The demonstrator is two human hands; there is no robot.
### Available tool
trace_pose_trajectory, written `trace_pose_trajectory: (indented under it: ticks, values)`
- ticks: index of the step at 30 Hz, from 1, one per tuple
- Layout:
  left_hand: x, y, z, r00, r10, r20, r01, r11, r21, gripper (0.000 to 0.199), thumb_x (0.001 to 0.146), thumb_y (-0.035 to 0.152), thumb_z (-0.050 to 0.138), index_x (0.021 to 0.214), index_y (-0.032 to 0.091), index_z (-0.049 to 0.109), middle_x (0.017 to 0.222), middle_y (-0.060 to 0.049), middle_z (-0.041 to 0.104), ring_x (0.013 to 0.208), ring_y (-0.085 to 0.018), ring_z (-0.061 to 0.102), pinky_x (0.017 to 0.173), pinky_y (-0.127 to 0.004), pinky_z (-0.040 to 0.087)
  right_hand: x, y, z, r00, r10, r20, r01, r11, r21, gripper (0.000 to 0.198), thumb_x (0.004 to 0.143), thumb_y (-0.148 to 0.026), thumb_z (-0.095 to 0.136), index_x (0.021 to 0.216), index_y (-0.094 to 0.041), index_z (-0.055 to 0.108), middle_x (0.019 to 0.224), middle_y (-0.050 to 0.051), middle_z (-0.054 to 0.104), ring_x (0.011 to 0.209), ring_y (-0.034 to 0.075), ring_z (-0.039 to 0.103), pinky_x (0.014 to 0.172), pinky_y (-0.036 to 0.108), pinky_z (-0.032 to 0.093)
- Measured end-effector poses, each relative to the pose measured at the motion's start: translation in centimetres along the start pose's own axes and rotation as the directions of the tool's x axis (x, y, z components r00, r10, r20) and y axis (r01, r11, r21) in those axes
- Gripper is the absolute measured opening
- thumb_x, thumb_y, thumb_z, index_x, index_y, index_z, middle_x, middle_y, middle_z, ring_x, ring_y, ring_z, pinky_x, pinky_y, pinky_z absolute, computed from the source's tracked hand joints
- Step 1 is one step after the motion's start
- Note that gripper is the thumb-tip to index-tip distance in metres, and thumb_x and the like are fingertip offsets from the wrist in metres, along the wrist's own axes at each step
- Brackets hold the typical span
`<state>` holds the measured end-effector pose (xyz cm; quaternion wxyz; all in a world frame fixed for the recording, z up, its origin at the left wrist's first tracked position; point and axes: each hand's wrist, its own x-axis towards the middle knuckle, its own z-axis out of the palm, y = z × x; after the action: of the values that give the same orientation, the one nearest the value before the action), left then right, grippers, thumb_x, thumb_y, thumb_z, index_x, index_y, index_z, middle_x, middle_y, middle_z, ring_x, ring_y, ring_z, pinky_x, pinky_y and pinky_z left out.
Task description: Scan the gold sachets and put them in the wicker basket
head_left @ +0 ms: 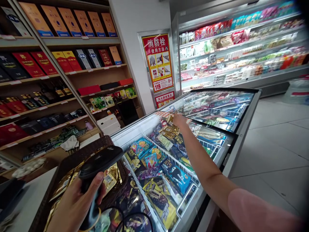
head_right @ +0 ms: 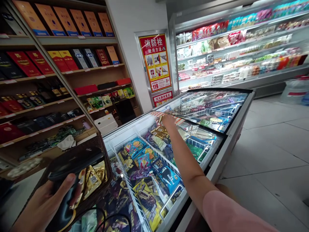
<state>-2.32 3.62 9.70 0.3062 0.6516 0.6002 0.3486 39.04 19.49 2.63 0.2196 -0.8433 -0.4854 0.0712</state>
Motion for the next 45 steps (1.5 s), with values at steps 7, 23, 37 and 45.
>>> trace_pose_trajectory:
  ticks: [7, 23, 37, 45]
  values:
    - [0.1, 0.0, -1.6, 0.999, -0.035, 0.002, 0.035, 0.998, -0.047, 0.048, 0.056, 0.070, 0.071, 0.061, 0.024, 0.058, 0.047, 0.000, 0.052, 0.042, -0.014, 0.042, 0.038, -0.023, 0.030, 1.5, 1.7, 4.7, 0.989, 0.142, 0.034, -0.140, 0.989, -0.039, 0.034, 0.094, -0.032, 0.059, 0.123, -0.016, 0.058, 0.123, 0.010, 0.060, 0.102, 0.022, 0.062, 0.085, 0.042, 0.053]
    - [-2.4, 0.9, -5.9, 0.954, 0.025, -0.299, -0.031, 0.999, -0.014, 0.047, 0.075, 0.061, 0.066, 0.080, 0.016, 0.054, 0.056, 0.004, 0.054, 0.048, -0.009, 0.050, 0.046, -0.017, 0.034, -9.8, -12.4, 5.5, 0.822, -0.567, -0.044, 0.567, 0.811, 0.141, 0.037, 0.098, -0.032, 0.043, 0.127, -0.015, 0.057, 0.132, 0.017, 0.053, 0.115, 0.028, 0.054, 0.097, 0.038, 0.040]
    - [-4.2, -0.1, -8.1, 0.927, 0.055, -0.372, -0.131, 0.974, -0.182, 0.050, 0.070, 0.062, 0.069, 0.088, 0.016, 0.059, 0.056, 0.001, 0.057, 0.045, -0.013, 0.053, 0.042, -0.021, 0.036, -23.7, -25.9, 11.6, 0.431, -0.865, 0.258, 0.740, 0.503, 0.447, 0.093, 0.045, -0.041, 0.092, 0.123, -0.011, 0.051, 0.127, 0.020, 0.048, 0.118, 0.035, 0.046, 0.096, 0.044, 0.040]
    - [-3.2, 0.5, -6.5, 0.932, 0.080, -0.353, -0.151, 0.972, -0.178, 0.045, 0.072, 0.060, 0.067, 0.084, 0.018, 0.059, 0.053, 0.001, 0.056, 0.043, -0.012, 0.051, 0.041, -0.021, 0.034, -24.9, -22.1, 9.7, 0.464, -0.839, 0.284, 0.289, 0.446, 0.847, 0.033, 0.059, -0.023, 0.083, 0.088, -0.018, 0.067, 0.088, 0.003, 0.069, 0.084, 0.022, 0.065, 0.073, 0.033, 0.049]
